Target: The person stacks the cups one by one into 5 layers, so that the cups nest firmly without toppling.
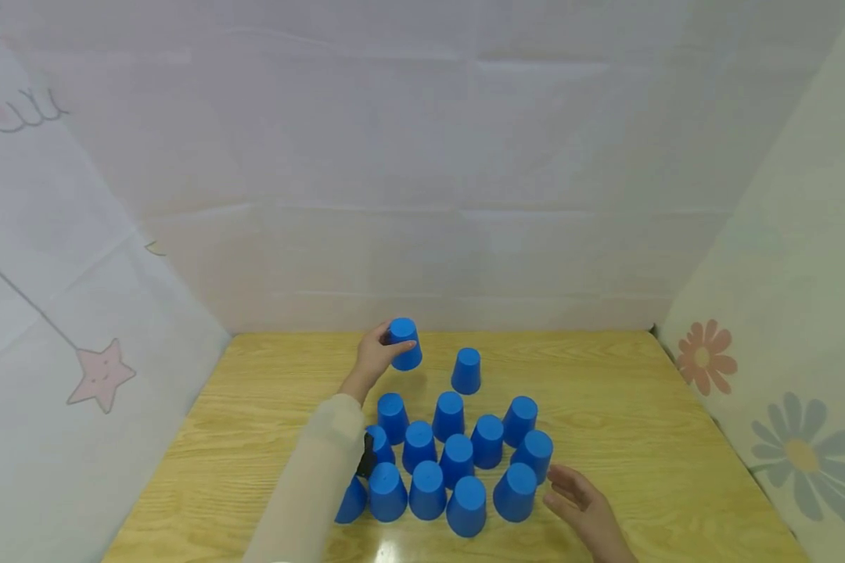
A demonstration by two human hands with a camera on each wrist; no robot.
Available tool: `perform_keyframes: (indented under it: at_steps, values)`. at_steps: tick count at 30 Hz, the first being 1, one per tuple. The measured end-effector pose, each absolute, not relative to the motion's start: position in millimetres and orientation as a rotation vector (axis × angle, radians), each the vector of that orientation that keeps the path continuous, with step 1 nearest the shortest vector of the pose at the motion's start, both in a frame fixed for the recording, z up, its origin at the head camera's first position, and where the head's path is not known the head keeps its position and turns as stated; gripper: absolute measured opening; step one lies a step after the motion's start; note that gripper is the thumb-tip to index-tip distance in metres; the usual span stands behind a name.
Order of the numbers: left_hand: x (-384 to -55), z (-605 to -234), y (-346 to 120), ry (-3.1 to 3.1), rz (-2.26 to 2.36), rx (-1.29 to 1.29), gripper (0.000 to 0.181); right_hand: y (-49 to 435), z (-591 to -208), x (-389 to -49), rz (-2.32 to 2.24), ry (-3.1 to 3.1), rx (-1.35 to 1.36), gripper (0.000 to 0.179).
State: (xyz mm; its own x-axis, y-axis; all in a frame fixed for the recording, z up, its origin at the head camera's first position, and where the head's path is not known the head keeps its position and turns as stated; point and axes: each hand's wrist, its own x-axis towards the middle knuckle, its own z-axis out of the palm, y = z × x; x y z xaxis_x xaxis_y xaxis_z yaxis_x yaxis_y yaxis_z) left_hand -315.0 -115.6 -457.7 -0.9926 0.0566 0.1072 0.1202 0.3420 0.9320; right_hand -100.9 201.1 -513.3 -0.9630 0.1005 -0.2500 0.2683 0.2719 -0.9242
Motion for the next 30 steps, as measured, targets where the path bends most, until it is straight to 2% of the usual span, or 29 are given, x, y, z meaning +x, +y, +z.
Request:
perform_keyframes:
  at_steps: [13,30]
  values:
    - [-321.3,-462.2,-89.4,-2.563,-1.780,-0.180,0.057,190.9,-524.3,-99.3,-1.804,2.278,0.358,0.070]
    - [-333.9,-469.1,-76.0,-2.574,-1.758,-0.229,0.059,177.9,-531.0,-101.5,-1.839,2.296,0.254,0.068]
